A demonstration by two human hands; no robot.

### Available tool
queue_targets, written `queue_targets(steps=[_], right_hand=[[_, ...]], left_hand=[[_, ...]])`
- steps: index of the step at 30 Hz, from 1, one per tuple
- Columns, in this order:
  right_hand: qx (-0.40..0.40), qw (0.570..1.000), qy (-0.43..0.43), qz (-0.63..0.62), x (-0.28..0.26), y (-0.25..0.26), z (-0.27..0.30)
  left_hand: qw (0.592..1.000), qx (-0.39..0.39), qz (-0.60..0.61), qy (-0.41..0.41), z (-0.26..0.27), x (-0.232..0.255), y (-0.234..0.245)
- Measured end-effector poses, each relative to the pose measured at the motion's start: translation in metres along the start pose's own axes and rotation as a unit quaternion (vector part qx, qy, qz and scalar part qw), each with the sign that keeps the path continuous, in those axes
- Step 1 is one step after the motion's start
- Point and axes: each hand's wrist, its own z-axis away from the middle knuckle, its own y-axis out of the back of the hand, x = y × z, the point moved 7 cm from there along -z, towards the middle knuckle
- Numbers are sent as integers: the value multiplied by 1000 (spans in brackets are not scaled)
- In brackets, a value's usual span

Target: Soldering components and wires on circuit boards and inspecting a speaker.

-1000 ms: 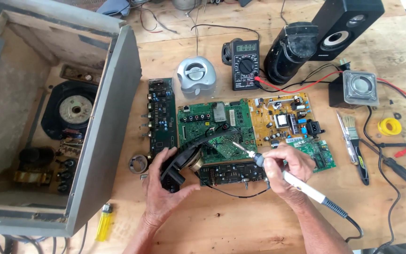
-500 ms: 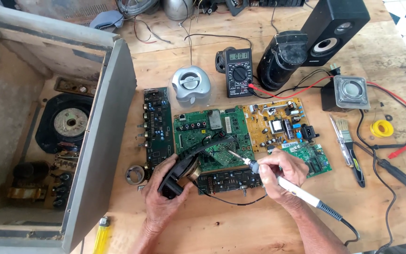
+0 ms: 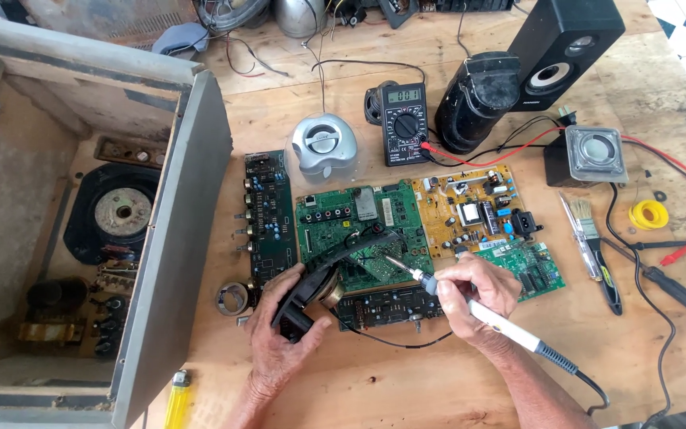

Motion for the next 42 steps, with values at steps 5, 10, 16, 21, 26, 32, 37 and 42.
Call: queue_targets(steps=[5,10,16,21,26,32,37,42], right_hand=[[2,1000,-7,2,-2,0,-1],[21,1000,-7,19,6,2,7],[16,1000,7,-6,2,1,4],[8,1000,9,-6,1,-1,4],[9,1000,12,9,-1,-1,2],[11,1000,22,-7,-3,-1,1],[19,999,33,-7,-2,-4,4],[13,1000,22,-15,-1,-3,4]], left_hand=[[1000,-9,17,9,0,0,0],[1000,-1,10,-14,0,-1,0],[1000,-5,25,-8,0,0,-1],[999,-2,36,-14,-1,1,-1],[1000,2,16,-8,0,-1,0],[999,-1,37,-15,-3,2,0],[999,-1,34,-14,-2,0,0],[999,5,28,-23,-1,0,-1]])
